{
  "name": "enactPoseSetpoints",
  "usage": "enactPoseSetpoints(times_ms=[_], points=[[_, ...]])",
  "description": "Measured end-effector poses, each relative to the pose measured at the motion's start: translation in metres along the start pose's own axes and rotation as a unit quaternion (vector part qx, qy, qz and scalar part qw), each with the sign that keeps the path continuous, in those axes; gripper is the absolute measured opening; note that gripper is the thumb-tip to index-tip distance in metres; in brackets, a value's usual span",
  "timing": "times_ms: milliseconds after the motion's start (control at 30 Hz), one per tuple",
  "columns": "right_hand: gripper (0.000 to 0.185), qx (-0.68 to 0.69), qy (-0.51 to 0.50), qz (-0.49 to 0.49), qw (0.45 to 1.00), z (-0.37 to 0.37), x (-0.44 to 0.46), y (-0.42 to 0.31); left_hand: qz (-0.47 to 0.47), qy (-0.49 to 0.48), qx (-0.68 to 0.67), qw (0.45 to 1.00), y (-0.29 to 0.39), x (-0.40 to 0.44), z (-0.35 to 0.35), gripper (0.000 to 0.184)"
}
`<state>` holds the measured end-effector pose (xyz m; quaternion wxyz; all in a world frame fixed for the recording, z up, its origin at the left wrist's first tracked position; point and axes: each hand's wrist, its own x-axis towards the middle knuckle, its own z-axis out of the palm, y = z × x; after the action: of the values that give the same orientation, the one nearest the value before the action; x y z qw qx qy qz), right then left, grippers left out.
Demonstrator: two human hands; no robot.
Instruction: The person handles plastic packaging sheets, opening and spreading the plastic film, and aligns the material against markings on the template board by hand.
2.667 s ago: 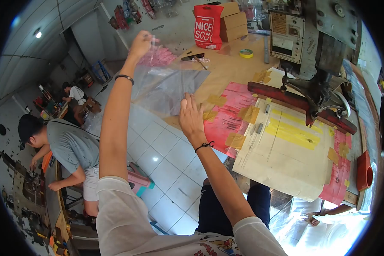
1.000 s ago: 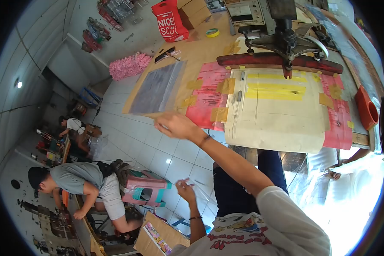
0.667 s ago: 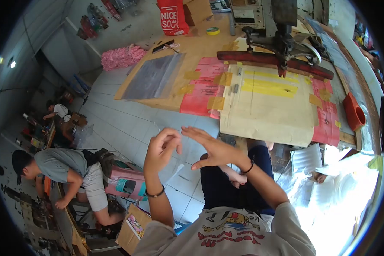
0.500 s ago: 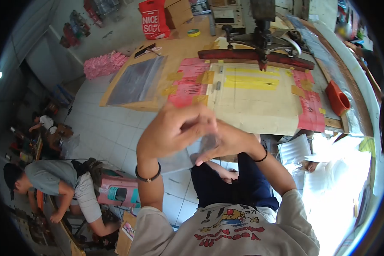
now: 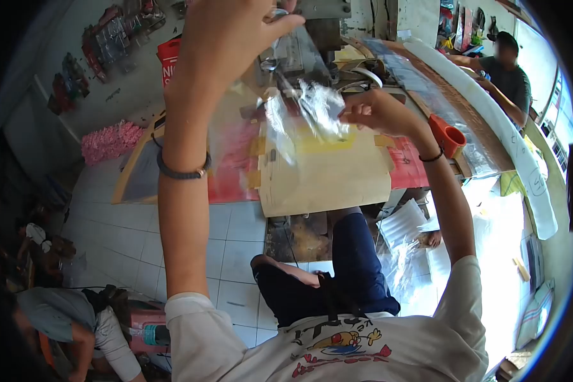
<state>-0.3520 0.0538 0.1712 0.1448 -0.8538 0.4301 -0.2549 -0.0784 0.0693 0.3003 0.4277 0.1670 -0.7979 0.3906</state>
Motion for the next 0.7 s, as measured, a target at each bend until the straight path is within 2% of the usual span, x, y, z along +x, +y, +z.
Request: enactPoseSetpoints(times_ms=[33,67,100,133,233,300,367,400,500,533,600,667,700], points=[[0.021,-0.032,0.144,-0.101,0.984,0.0,0.0,0.013,-0.004,0.053,-0.053,0.997,0.015,0.004,-0.008,0.02],[0.02,-0.048,0.206,-0.074,0.975,-0.008,-0.01,0.024,-0.008,0.103,-0.106,0.989,0.044,-0.001,-0.014,0.017],[0.02,-0.057,0.272,-0.044,0.96,-0.008,-0.02,0.027,0.008,0.095,-0.095,0.991,0.087,-0.019,-0.014,0.014],[0.02,-0.061,0.279,-0.031,0.958,-0.003,-0.026,0.034,0.024,0.087,-0.083,0.992,0.131,-0.037,-0.014,0.016],[0.019,-0.091,0.262,0.041,0.96,0.021,-0.049,0.064,-0.035,-0.098,-0.168,0.98,0.197,-0.083,0.02,0.016],[0.017,-0.121,0.224,0.117,0.96,0.045,-0.063,0.087,-0.1,-0.152,-0.248,0.951,0.231,-0.115,0.06,0.016],[0.015,-0.118,0.229,0.091,0.962,0.061,-0.074,0.134,-0.118,-0.202,-0.371,0.898,0.248,-0.133,0.069,0.021],[0.014,-0.119,0.234,0.082,0.961,0.062,-0.076,0.139,-0.123,-0.223,-0.434,0.864,0.249,-0.132,0.071,0.024],[0.013,-0.08,0.175,0.134,0.972,0.061,-0.087,0.151,-0.168,-0.304,-0.47,0.812,0.215,-0.133,0.078,0.033],[0.013,-0.054,0.162,0.141,0.975,0.057,-0.088,0.15,-0.203,-0.345,-0.452,0.797,0.196,-0.133,0.081,0.039],[0.013,0.0,0.135,0.157,0.978,0.053,-0.088,0.151,-0.236,-0.395,-0.343,0.819,0.157,-0.155,0.107,0.054],[0.012,-0.044,0.171,0.046,0.983,0.059,-0.082,0.169,-0.255,-0.501,-0.235,0.793,0.124,-0.177,0.127,0.079],[0.012,-0.067,0.189,-0.012,0.98,0.059,-0.078,0.175,-0.266,-0.511,-0.221,0.787,0.113,-0.194,0.136,0.086]])
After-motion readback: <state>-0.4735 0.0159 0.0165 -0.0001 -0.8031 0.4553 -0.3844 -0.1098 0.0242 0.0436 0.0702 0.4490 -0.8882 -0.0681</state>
